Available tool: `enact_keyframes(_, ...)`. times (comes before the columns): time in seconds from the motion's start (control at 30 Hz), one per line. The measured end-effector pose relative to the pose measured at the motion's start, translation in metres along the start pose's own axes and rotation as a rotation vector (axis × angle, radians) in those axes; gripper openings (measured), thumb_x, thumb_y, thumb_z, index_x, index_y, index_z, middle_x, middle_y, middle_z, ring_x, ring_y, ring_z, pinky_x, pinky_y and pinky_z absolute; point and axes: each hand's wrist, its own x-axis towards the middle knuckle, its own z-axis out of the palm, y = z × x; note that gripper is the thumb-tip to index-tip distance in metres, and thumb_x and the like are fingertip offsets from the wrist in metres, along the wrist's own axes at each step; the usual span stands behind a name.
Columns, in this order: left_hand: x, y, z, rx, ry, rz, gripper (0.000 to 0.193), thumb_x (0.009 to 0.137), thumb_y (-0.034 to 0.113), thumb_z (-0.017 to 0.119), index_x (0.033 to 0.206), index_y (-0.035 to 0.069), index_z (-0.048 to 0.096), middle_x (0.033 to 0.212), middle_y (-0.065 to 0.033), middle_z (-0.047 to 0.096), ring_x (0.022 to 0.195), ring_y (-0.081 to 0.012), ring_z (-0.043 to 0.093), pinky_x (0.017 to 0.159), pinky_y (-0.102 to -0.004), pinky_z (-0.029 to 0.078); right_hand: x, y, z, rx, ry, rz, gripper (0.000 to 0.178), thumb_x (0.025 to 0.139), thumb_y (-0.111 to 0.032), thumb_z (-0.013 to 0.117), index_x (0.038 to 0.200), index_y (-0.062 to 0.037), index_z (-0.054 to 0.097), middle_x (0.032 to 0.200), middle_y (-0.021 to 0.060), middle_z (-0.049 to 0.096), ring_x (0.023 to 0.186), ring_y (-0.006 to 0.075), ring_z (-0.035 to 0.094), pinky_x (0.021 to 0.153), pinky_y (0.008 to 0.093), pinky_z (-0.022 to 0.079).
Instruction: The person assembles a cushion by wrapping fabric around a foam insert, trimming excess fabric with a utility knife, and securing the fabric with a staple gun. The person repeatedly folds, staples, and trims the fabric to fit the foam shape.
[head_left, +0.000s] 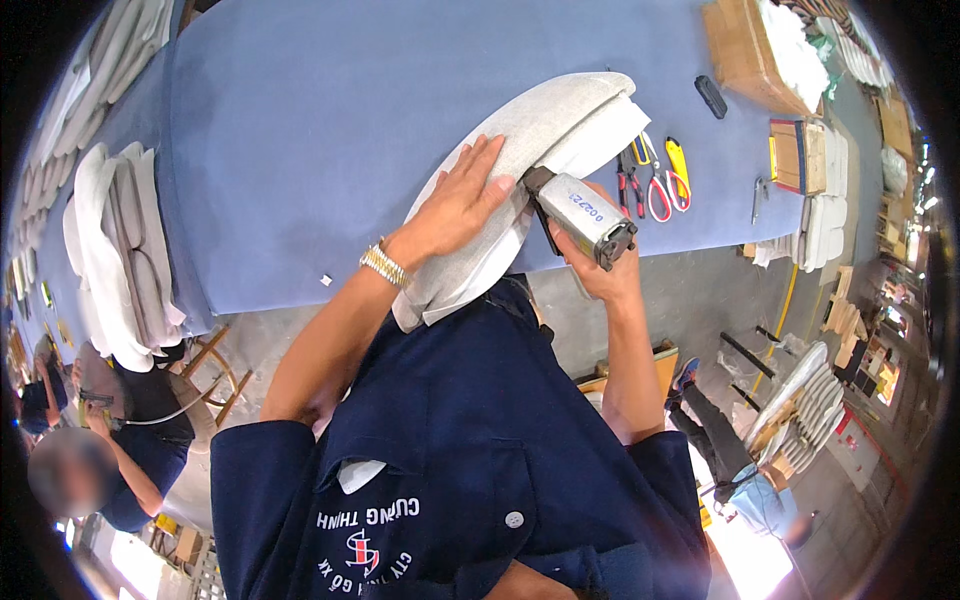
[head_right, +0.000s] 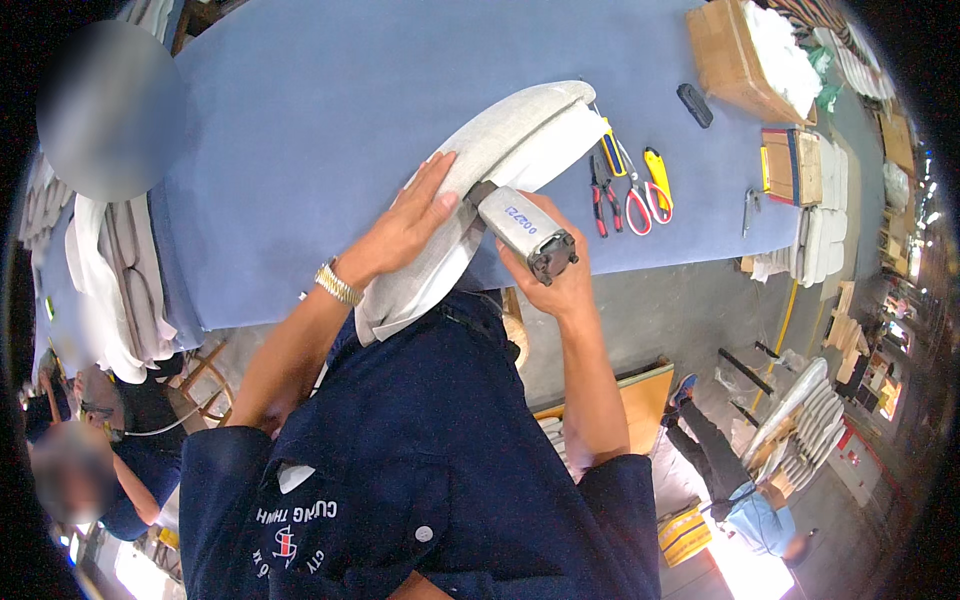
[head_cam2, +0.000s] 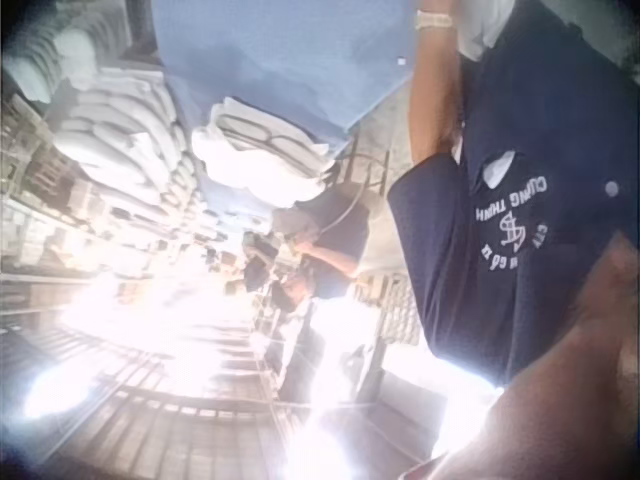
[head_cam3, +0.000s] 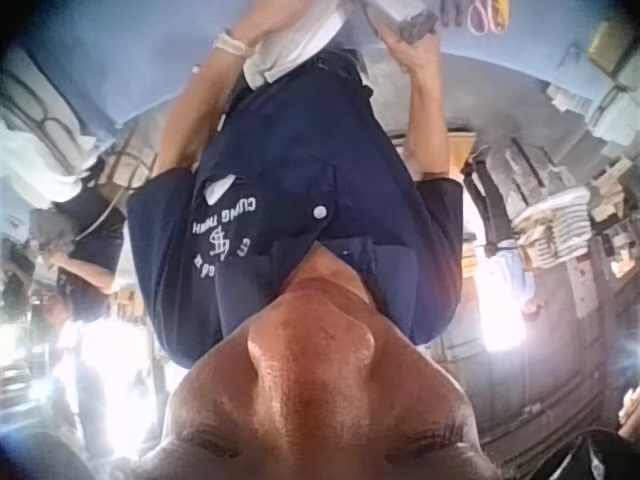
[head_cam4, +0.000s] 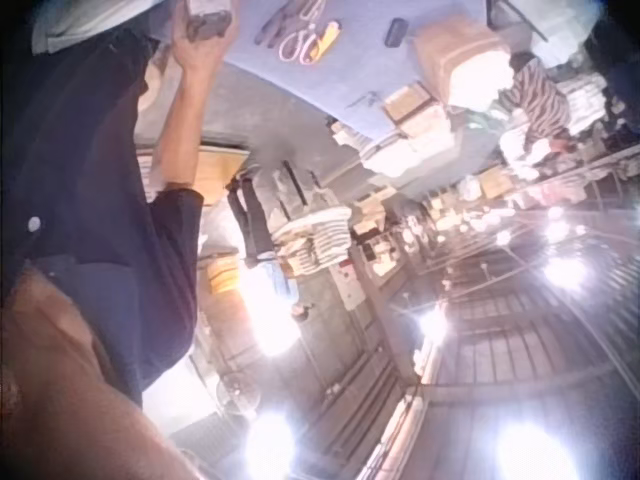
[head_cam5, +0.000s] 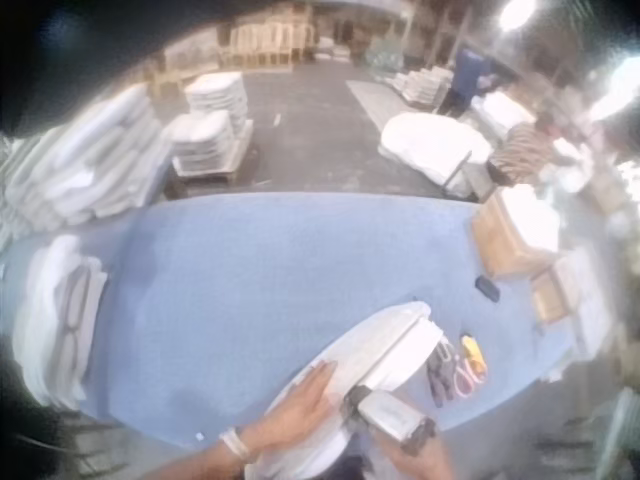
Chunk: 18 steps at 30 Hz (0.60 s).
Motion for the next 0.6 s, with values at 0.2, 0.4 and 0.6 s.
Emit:
enact_keyframes(0.2, -0.018, 0.037, 0.012, 0.290, 0.127, -0.066, 0.085, 0.100, 0.034, 0.066, 0.161, -0.006, 0.022, 0.163, -0.0325, 0.032, 0.153, -0.0463, 0.032, 0.123, -0.0493, 0.033, -0.007, 0.009, 0.004, 0.072, 0.034, -0.092, 0.052, 0.082, -0.003, 0.078, 0.132, 0.0020, 0.065, 0.121, 0.0149, 0.073, 0.109, 0.0205, 0.072, 0.096, 0.0324, 0.054)
enact_keyframes(0.4, -0.019, 0.045, 0.017, 0.350, 0.158, -0.133, 0.085, 0.098, 0.029, 0.069, 0.159, -0.009, 0.024, 0.158, -0.0348, 0.039, 0.148, -0.0476, 0.039, 0.118, -0.0499, 0.041, -0.016, 0.018, 0.002, 0.112, 0.043, -0.082, 0.057, 0.080, -0.007, 0.080, 0.135, -0.0012, 0.065, 0.126, 0.0155, 0.073, 0.112, 0.0235, 0.074, 0.093, 0.0323, 0.057)
enact_keyframes(0.6, -0.019, 0.048, 0.015, 0.333, 0.168, -0.138, 0.085, 0.095, 0.024, 0.072, 0.158, -0.009, 0.025, 0.157, -0.0348, 0.039, 0.148, -0.0471, 0.039, 0.118, -0.0491, 0.041, -0.005, 0.022, -0.008, 0.193, -0.094, -0.087, 0.056, 0.082, -0.004, 0.077, 0.135, 0.0056, 0.063, 0.129, 0.0188, 0.071, 0.116, 0.0235, 0.070, 0.099, 0.0345, 0.054)
